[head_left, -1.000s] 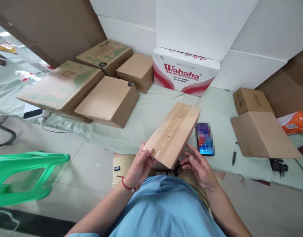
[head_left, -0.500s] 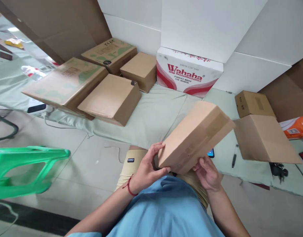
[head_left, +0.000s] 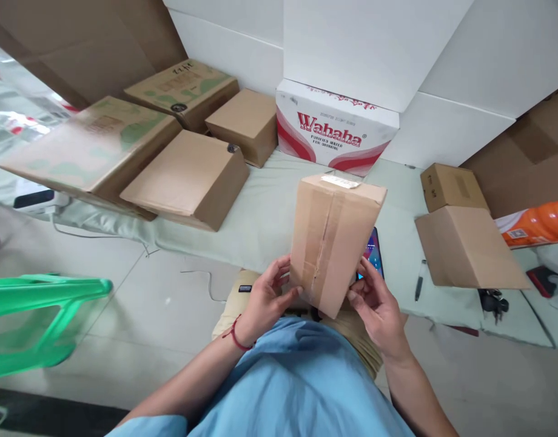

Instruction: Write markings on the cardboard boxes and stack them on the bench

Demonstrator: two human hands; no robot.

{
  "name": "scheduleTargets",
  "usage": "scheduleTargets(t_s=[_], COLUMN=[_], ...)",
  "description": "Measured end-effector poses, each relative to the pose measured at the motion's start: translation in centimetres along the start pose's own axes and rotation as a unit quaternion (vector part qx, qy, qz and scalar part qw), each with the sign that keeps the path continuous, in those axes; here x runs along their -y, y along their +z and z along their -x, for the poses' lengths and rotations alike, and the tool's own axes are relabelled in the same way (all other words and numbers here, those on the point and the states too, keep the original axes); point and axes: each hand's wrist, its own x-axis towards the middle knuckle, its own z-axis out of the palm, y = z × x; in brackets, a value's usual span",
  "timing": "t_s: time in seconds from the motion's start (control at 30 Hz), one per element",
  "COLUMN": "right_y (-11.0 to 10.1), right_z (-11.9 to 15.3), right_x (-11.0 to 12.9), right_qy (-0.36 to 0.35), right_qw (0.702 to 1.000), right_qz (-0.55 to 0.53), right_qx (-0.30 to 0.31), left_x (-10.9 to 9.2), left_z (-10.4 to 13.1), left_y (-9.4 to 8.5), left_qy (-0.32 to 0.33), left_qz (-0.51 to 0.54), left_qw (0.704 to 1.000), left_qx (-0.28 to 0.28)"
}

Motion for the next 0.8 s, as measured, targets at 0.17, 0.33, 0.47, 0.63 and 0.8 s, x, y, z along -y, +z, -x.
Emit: scheduleTargets(t_s=[0.17, 0.33, 0.47, 0.63, 0.8], right_y=[1.0, 1.8, 2.2, 2.2, 1.8], right_z=[-0.8, -1.6, -2.2, -2.6, -2.4], right_x=[1.2, 1.6, 0.1, -1.7, -2.1], right_qy=[-0.058, -0.059, 0.034, 0.094, 0.108], right_qw=[0.99, 0.992, 0.999, 0.995, 0.994], right_qz=[0.129, 0.108, 0.032, -0.002, -0.017], right_qx=[0.007, 0.027, 0.003, -0.011, -0.007], left_x=[0.1, 0.0, -0.3, -0.9, -1.9], left_z=[-0.6, -0.7, -0.6, -0.8, -0.7], left_y=[-0.7, -1.3, -1.4, -1.2, -1.1], left_qy=[-0.027, -0.017, 0.045, 0.151, 0.161], left_qz=[0.09, 0.073, -0.05, -0.207, -0.215], left_qw=[0.996, 0.997, 0.995, 0.961, 0.959], left_qx=[0.001, -0.02, -0.079, -0.108, -0.088])
